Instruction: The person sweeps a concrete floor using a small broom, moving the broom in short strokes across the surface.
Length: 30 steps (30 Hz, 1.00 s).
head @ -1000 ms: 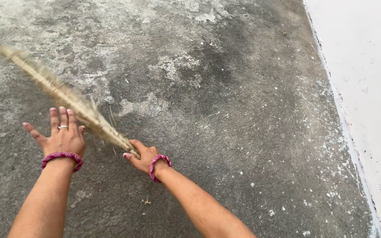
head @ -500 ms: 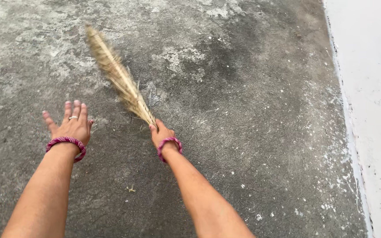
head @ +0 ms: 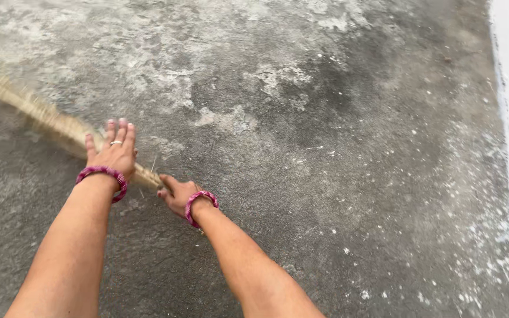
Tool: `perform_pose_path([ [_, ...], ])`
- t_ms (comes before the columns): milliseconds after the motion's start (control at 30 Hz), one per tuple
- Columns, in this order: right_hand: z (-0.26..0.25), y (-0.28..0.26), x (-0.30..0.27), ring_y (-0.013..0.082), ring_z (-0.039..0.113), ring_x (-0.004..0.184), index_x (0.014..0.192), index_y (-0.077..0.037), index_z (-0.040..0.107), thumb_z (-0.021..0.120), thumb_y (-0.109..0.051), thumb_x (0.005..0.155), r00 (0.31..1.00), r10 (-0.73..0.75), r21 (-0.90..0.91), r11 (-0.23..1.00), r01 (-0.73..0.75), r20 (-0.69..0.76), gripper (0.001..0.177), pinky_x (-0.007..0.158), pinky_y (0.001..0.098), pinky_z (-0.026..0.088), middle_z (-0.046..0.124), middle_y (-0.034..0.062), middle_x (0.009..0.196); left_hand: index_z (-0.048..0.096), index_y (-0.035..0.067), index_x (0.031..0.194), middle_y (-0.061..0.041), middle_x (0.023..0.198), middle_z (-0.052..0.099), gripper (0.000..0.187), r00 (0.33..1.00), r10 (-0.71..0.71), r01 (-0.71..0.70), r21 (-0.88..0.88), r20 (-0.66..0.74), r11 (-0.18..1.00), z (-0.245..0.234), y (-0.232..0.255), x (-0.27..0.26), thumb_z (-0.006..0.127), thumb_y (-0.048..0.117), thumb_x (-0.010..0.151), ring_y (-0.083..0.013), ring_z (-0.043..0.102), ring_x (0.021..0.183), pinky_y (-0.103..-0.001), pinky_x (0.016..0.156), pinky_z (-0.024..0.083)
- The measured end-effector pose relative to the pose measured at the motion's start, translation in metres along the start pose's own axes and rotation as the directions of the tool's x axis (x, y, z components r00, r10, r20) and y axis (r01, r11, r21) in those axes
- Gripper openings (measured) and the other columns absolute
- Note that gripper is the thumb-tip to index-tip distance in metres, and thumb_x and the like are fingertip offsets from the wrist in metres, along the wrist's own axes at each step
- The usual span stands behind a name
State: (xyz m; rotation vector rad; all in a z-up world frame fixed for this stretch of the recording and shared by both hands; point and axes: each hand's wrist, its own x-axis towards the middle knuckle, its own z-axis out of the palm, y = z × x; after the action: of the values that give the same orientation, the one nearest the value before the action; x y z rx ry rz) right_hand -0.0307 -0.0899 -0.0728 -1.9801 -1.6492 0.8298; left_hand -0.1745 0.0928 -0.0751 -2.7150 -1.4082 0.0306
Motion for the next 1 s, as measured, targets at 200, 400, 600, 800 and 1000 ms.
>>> perform_pose_path([
  [200,-0.009,0.014,-0.013,0.0386,0.072,0.104,0.143,-0.032,0.050,0.048,-0.049,0.100,0.978,0.208,-0.115,0.971,-0.209,-0.020,0.046,0.095,0.0519,0.053,0.075,0.0160,0.104,0.009,0.019,0.160,0.003,0.169,0.001,0.062,1.000,-0.029,0.029,0.031,-0.008,0.999,0.040,-0.039,-0.062,0.023,0.034,0.101,-0.0204,-0.002,0.154,-0.068,0.116,-0.007],
  [400,-0.004,0.007,0.009,0.0434,0.069,0.104,0.144,-0.029,0.051,0.055,-0.041,0.098,0.852,0.399,0.133,0.917,-0.376,-0.340,0.048,0.092,0.0540,0.053,0.073,0.0205,0.106,0.008,0.023,0.160,0.004,0.170,0.000,0.059,0.989,-0.116,0.101,0.158,0.087,0.982,0.040,-0.087,-0.104,0.020,0.037,0.105,-0.0189,-0.003,0.155,-0.069,0.116,-0.008],
  [600,0.008,-0.022,0.011,0.0431,0.070,0.103,0.148,-0.027,0.046,0.052,-0.044,0.099,0.870,0.353,0.132,0.936,-0.328,-0.343,0.053,0.094,0.0510,0.054,0.075,0.0233,0.106,0.008,0.021,0.160,0.002,0.169,-0.001,0.060,0.982,-0.184,0.176,0.121,0.053,0.977,0.014,-0.104,-0.103,0.018,0.037,0.103,-0.0198,-0.004,0.154,-0.070,0.114,-0.011],
  [800,0.046,-0.038,0.006,0.0369,0.072,0.106,0.150,-0.025,0.043,0.056,-0.049,0.097,1.000,-0.004,0.005,1.000,0.004,-0.023,0.060,0.099,0.0478,0.055,0.071,0.0200,0.120,0.010,0.020,0.162,0.000,0.171,0.002,0.058,0.970,-0.113,0.208,0.494,-0.216,0.844,-0.019,-0.102,-0.122,0.014,0.032,0.105,-0.0232,0.000,0.155,-0.069,0.112,-0.013],
  [1000,0.079,-0.062,-0.003,0.0324,0.075,0.105,0.151,-0.030,0.043,0.052,-0.055,0.097,0.896,-0.073,-0.097,0.987,0.129,0.439,0.061,0.100,0.0472,0.056,0.072,0.0153,0.126,0.009,0.021,0.162,0.000,0.171,0.001,0.066,0.969,-0.183,0.238,0.444,-0.164,0.864,-0.034,-0.118,-0.137,0.020,0.021,0.097,-0.0241,-0.002,0.155,-0.069,0.111,-0.013],
])
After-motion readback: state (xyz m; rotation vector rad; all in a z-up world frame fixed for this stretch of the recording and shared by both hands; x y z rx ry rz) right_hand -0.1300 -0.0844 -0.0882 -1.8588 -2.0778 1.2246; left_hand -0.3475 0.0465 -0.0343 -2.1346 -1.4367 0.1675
